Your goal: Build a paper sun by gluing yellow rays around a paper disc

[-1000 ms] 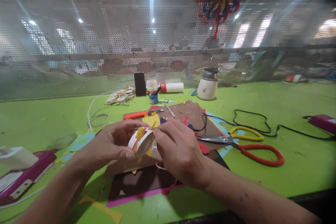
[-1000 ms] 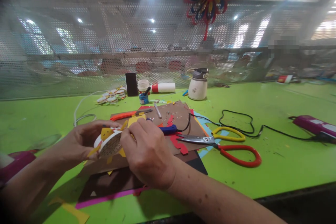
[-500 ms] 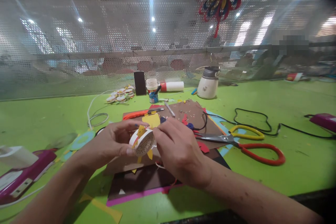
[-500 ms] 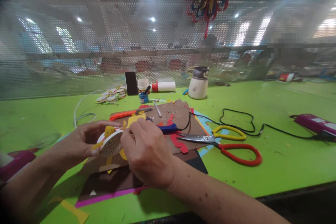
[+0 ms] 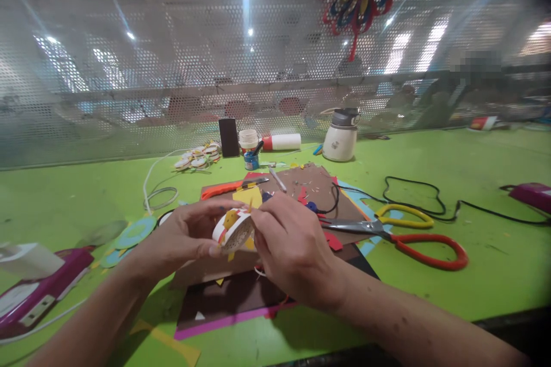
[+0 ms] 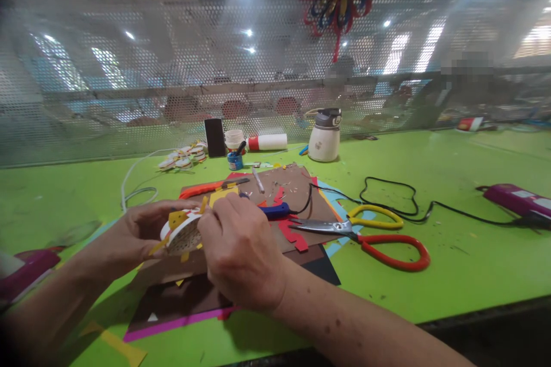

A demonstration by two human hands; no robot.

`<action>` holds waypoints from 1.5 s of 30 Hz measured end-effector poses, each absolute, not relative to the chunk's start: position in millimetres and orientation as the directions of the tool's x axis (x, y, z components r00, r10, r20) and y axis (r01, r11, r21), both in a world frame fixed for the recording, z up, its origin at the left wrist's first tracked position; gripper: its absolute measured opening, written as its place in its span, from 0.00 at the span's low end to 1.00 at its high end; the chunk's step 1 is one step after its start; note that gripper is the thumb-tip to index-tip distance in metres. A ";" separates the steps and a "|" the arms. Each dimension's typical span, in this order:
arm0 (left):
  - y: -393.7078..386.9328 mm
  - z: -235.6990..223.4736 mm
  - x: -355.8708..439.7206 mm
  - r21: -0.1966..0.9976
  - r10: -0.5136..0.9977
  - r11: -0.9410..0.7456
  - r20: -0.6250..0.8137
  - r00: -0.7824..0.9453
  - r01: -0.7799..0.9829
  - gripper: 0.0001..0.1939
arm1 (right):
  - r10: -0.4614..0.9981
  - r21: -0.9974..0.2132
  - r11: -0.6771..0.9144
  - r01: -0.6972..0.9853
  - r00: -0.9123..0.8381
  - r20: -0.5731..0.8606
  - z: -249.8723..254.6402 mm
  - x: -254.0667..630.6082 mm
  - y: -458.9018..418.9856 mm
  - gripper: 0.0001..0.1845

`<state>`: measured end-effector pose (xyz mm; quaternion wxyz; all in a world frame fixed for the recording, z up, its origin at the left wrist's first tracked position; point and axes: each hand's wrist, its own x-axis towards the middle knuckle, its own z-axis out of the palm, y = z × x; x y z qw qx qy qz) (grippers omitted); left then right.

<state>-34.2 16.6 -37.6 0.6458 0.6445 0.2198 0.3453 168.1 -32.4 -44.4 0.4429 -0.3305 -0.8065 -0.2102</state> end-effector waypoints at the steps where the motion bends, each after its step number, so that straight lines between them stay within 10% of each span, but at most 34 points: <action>1: 16.0 -37.2 -34.2 0.985 0.732 -0.070 0.157 0.663 -0.155 0.29 | 0.349 0.045 0.692 0.720 -0.388 0.853 -44.5 168.1 -32.4 0.12; 10: 14.1 -36.4 -36.3 0.990 0.753 -0.069 0.133 0.645 -0.125 0.29 | 0.362 0.002 0.702 0.713 -0.358 0.861 -44.2 167.2 -34.2 0.12; 20: 16.2 -38.7 -40.7 0.977 0.766 0.005 0.134 0.628 -0.214 0.26 | 0.799 -0.695 0.568 0.442 -0.094 0.593 -37.9 166.1 -29.8 0.08; 31: 15.2 -42.8 -42.3 0.924 0.846 0.178 0.032 0.532 -0.339 0.14 | 0.924 -0.949 0.316 0.010 -0.228 0.306 -35.9 163.1 -28.3 0.11; 45: 12.7 -38.1 -16.4 0.917 0.824 0.247 -0.029 0.566 -0.312 0.09 | 0.954 -0.927 -0.181 -0.329 -0.287 -0.084 -44.9 165.0 -6.9 0.13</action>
